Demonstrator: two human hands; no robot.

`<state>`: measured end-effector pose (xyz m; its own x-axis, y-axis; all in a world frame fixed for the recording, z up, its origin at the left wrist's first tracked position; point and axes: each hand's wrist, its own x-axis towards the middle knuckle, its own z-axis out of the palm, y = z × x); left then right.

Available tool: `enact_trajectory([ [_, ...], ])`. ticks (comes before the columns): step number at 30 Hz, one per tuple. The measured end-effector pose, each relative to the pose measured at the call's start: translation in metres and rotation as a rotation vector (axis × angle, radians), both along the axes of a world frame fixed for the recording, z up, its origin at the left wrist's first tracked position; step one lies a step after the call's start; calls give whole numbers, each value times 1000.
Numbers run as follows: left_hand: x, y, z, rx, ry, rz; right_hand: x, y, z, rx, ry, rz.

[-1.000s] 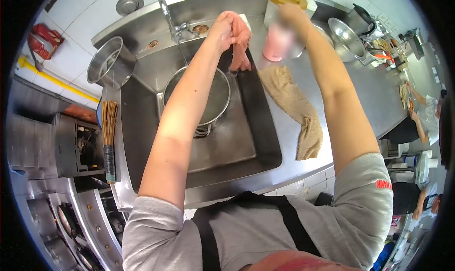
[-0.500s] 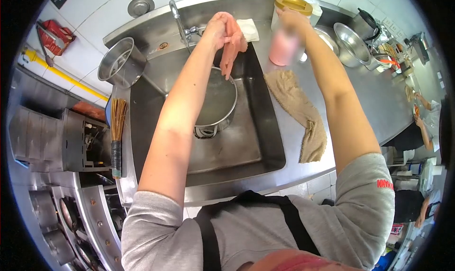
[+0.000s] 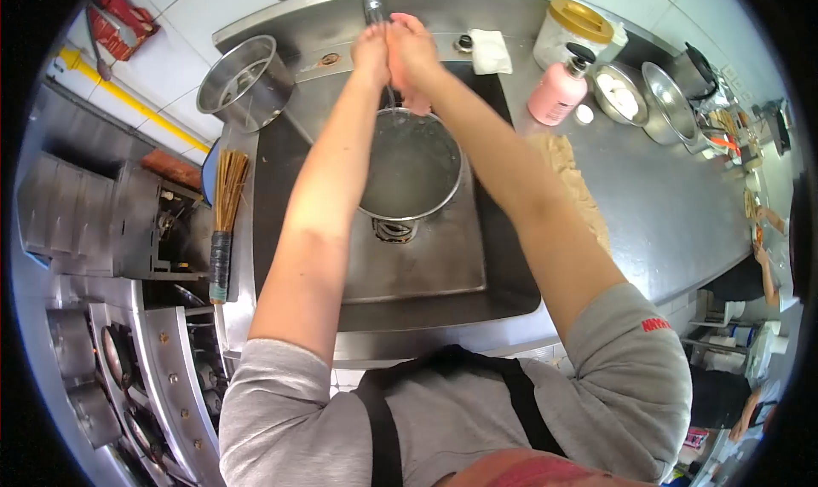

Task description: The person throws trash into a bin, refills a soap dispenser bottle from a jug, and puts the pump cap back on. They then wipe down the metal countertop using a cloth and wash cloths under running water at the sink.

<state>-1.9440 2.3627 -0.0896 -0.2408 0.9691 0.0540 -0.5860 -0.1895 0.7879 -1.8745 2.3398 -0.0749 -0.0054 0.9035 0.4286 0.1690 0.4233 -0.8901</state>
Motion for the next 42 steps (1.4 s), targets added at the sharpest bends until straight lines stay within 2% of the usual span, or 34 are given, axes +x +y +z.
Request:
enact_trajectory([
  [1, -9, -7, -12, -75, 90, -29, -16, -7, -2, -95, 212, -58],
  [2, -12, 7, -36, -106, -53, -69, -17, -5, -4, -102, 214, -46],
  [3, -11, 9, -43, -136, -197, -108, -12, 0, -6, -138, 175, -253],
  [4, -22, 9, -51, -144, -189, -88, -20, 3, -11, -179, 139, -450],
  [5, -21, -2, -39, -213, -72, -125, -27, 4, -15, -108, 131, -490],
  [6, -21, -5, -39, -284, 36, -165, -29, 2, -20, -103, 66, -368],
  [7, -24, -5, -37, -282, 27, -164, -30, 2, -25, -97, -2, -245],
  [8, -32, 2, -41, -290, -15, -206, -28, -8, -21, -97, -10, -243],
  [9, -36, -1, -37, -297, -60, -247, -21, -20, -17, -141, -267, -209],
  [10, -39, -6, -35, -270, -101, -440, -13, -31, -12, -190, -518, -176],
  [11, -40, -11, -34, -271, -99, -442, -3, -17, -25, -191, -517, -178],
  [13, -46, -16, -28, -308, 251, -488, 12, 30, -59, -219, -362, -103],
  [14, -42, -28, -13, -268, 229, -425, 14, 20, -55, -289, 75, 189],
  [15, -40, -31, -3, -269, 231, -417, 12, 12, -57, -288, 76, 197],
  [17, -41, -37, 3, -164, 250, -270, 9, -1, -66, -640, 382, 399],
  [18, -44, -40, 1, -139, 118, -228, 4, 0, -69, -646, 386, 400],
  [19, -46, -30, -11, -134, 121, -229, -4, 9, -66, -514, 312, 360],
  [20, -46, -13, -44, -164, -14, -179, -10, 17, -68, -390, 238, 313],
  [21, -40, -17, -44, -195, -151, -130, -16, 15, -64, -266, 159, 264],
  [22, -28, -22, -46, -364, -92, -78, -23, 13, -60, -114, -54, 112],
  [23, -22, -24, -46, -369, -95, -75, -17, 25, -70, -119, -56, 115],
  [25, -26, -29, -45, -463, 144, -279, 1, 65, -96, -187, -413, 9],
  [27, -32, -33, -33, -396, 218, -302, 19, 79, -92, -197, -469, -101],
  [28, -32, -37, -28, -330, 284, -354, 22, 86, -95, -283, -373, 29],
  [29, -34, -41, -22, -333, 284, -351, 20, 79, -85, -285, -372, 33],
  [31, -34, -49, -15, -413, 229, -383, 16, 56, -52, -402, -108, 353],
  [33, -32, -46, -19, -381, 245, -384, 17, 68, -62, -323, -107, 279],
  [35, -32, -43, -15, -346, 396, -366, 21, 76, -72, -18, -481, -74],
  [37, -31, -48, -5, -330, 428, -331, 32, 88, -85, 63, -533, -151],
  [39, -35, -42, -15, -281, 372, -365, 41, 84, -82, -188, -578, 168],
  [40, -37, -36, -21, -255, 445, -366, 46, 78, -76, -327, -319, 285],
  [41, -36, -41, -20, -258, 439, -372, 49, 66, -67, -334, -323, 281],
  [42, -34, -46, -14, -283, 367, -401, 49, 57, -62, -397, -164, 254],
])
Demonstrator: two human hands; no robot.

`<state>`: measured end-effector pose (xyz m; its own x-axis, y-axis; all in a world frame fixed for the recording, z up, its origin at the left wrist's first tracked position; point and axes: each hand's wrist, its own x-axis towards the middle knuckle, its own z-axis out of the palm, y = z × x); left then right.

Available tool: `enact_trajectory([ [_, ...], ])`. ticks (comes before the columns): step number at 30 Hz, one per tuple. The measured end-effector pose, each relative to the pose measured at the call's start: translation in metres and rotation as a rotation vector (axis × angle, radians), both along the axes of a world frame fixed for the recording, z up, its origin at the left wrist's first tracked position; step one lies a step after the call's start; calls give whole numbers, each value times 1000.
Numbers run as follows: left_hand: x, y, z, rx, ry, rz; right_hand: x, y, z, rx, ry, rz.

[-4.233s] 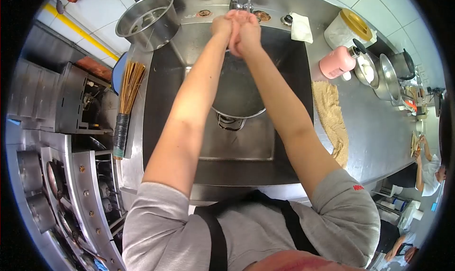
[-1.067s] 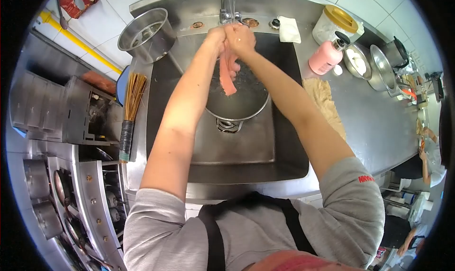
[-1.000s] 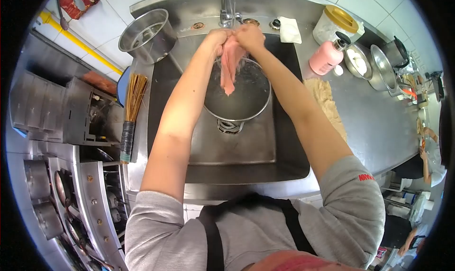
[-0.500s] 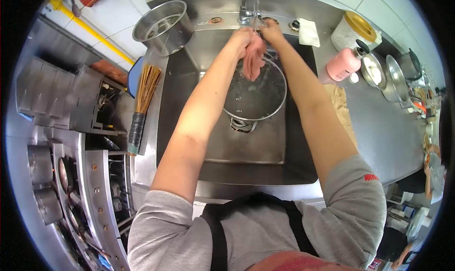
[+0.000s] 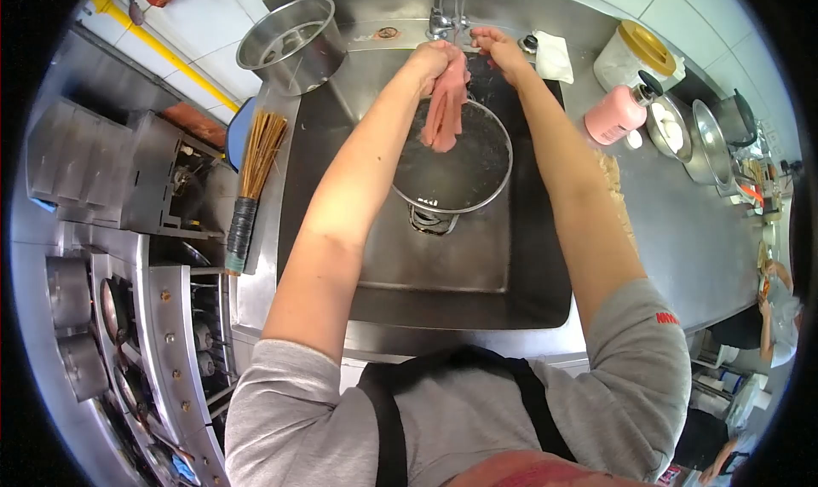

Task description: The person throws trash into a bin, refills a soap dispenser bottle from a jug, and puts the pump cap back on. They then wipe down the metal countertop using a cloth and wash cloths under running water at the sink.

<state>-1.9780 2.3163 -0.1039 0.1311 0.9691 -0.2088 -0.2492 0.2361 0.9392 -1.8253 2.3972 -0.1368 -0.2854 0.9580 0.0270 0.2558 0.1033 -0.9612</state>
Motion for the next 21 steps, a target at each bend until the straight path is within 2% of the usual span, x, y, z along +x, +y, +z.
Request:
enact_trajectory([
  [2, 3, -1, 5, -8, -53, -10, -7, -5, -6, -76, 282, -96],
  [3, 5, -1, 9, -6, -54, -14, -13, -13, -9, -73, 282, -100],
  [5, 9, 2, 17, 134, -9, 119, -29, -35, -16, -228, 352, -118],
  [6, 6, 6, 18, 129, -182, 169, -41, -41, -20, -310, 577, -98],
  [7, 4, 9, 18, 127, -179, 164, -54, -46, -23, -393, 807, -79],
  [8, 1, 16, 13, 117, -320, 283, -67, -45, -19, -226, 923, -127],
  [9, -1, 22, 6, 104, -464, 406, -79, -57, -3, -228, 925, -129],
  [10, 4, 26, -4, 122, -373, 509, -89, -79, 24, -38, 746, -254],
  [11, 1, 35, -18, 120, -374, 509, -93, -91, 39, 153, 560, -371],
  [12, -3, 46, -33, 61, -267, 403, -93, -72, 24, 420, 171, -516],
  [13, -7, 50, -41, 2, -159, 299, -92, -55, 8, 417, 171, -514],
  [14, -1, 30, -20, 82, 270, 209, -91, -40, -5, 235, 363, -571],
  [15, -3, 28, -13, 90, 273, 212, -93, -47, 11, 51, 557, -620],
  [17, -3, 24, -8, 102, -190, 227, -91, -55, 20, 40, 593, -572],
  [18, -17, 23, -4, 46, -290, 68, -83, -46, 17, 307, 170, -460],
  [19, -26, 16, -6, 41, -295, 68, -73, -40, 12, 557, -255, -326],
  [20, -31, -4, 6, -101, -76, -178, -61, -44, 36, 327, -269, -234],
  [21, -37, -17, 13, -238, 148, -423, -51, -40, 50, 326, -269, -230],
])
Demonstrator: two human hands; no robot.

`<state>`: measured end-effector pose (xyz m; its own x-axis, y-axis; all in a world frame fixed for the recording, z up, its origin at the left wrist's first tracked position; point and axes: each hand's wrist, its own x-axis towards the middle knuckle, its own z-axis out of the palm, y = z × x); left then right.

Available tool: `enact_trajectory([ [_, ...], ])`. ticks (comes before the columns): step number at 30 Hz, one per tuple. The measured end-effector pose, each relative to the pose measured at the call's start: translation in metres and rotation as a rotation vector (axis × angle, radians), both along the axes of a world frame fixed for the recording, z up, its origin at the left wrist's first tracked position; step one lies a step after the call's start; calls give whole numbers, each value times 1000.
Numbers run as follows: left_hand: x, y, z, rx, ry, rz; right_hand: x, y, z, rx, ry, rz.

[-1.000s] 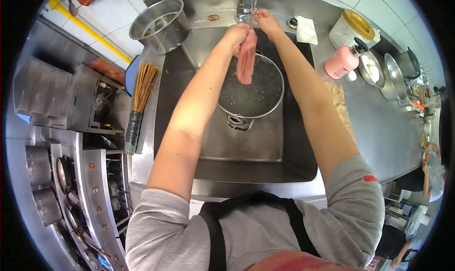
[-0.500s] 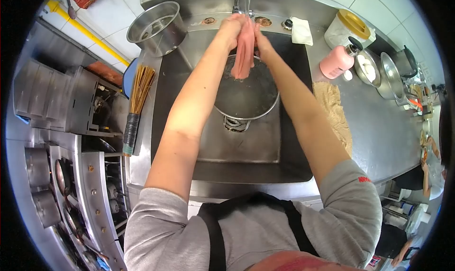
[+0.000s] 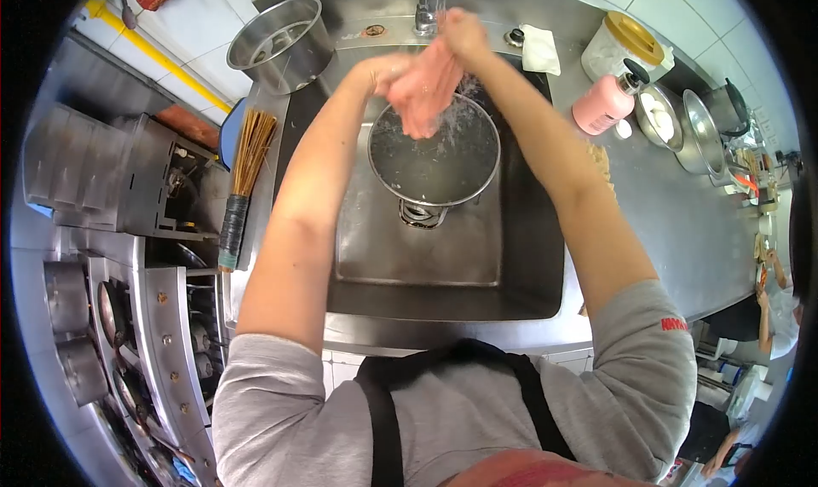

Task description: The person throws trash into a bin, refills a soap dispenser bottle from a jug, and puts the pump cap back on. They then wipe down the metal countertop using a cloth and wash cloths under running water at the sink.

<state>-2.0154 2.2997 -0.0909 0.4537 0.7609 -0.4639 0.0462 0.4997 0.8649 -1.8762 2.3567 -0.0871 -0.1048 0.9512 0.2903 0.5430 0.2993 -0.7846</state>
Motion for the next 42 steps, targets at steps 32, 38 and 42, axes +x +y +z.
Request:
enact_trajectory([
  [32, 14, 15, 10, 670, 151, 98, 22, 7, -32, 65, -172, 529],
  [38, 0, 25, -39, -55, 110, 308, 8, -23, 16, -33, -325, 471],
  [42, 22, 7, -27, -22, -679, 534, 10, -12, -15, -90, 395, 404],
])
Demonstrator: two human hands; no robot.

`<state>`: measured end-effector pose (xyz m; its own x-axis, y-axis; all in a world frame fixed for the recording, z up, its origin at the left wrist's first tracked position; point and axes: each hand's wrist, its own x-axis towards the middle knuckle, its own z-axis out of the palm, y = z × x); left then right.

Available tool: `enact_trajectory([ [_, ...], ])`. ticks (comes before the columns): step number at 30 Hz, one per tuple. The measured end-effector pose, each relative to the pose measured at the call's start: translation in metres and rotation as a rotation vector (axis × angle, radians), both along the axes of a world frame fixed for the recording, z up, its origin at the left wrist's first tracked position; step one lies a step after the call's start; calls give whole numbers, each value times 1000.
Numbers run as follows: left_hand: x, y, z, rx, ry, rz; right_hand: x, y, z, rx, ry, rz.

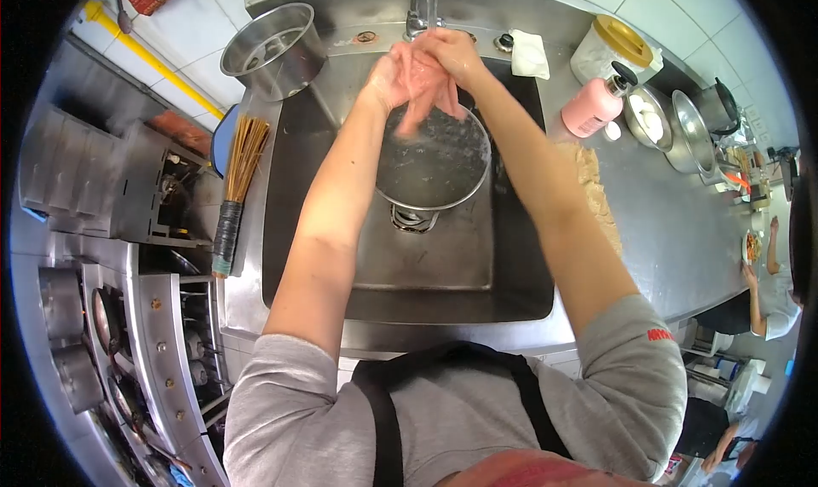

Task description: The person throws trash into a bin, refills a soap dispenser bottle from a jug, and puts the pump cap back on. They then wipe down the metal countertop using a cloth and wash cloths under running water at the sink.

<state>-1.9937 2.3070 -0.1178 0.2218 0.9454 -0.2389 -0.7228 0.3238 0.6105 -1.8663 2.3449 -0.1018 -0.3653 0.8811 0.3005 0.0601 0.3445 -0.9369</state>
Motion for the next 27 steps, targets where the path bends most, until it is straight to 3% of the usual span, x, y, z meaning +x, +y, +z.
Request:
enact_trajectory([
  [1, 5, -8, 20, 17, -183, -150, 5, 7, -17, -31, -67, -238],
  [2, 8, -8, 24, 20, -186, -145, 3, -3, -11, -28, -69, -233],
  [4, 11, -4, 29, 92, 39, -101, -6, -36, 9, -804, 269, -220],
  [5, 13, -7, 26, -31, 64, -29, -14, -37, -2, -573, 153, -324],
  [6, 14, -1, 17, -33, 63, -30, -22, -37, -15, -575, 152, -325],
  [8, 17, 15, 1, -36, 303, 172, -33, -34, -33, 9, -184, -515],
  [9, 15, 20, -3, -27, 263, 175, -30, -45, -33, 152, -162, -484],
  [10, 11, 22, -9, -25, 261, 178, -25, -44, -26, 155, -163, -482],
  [12, 3, 19, -12, 120, 298, 123, -1, -28, -19, 89, -511, -308],
  [14, 3, 8, 2, 148, 328, 63, 7, -2, -8, 9, -462, -380],
  [16, 3, -2, 11, 161, 348, -6, 14, 12, -8, -197, -125, -7],
  [18, -6, -6, 16, 360, 267, -151, 18, 0, 34, -267, -225, 138],
  [19, -6, -7, 15, 358, 268, -154, 18, 11, 42, -142, -483, 165],
  [20, -6, -7, 13, 334, 522, -220, 17, 17, 49, -13, -738, 191],
  [21, -6, -7, 12, 307, 775, -283, 16, 21, 54, 0, -468, 165],
  [22, -6, -8, 10, 275, 1027, -343, 14, 21, 55, 1, -467, 167],
  [23, -7, 0, 4, 273, 1039, -372, 10, 19, 57, -66, -158, 203],
  [24, -4, 5, 5, 272, 1039, -370, 8, 18, 55, -136, 154, 233],
  [25, -1, 11, 6, 249, 905, -261, 9, 13, 48, -126, -92, 181],
  [26, 2, 15, 8, 229, 768, -151, 8, 8, 31, -217, -66, 213],
  [27, 6, 2, 32, 242, 589, -150, 7, -1, 10, -381, 197, 177],
])
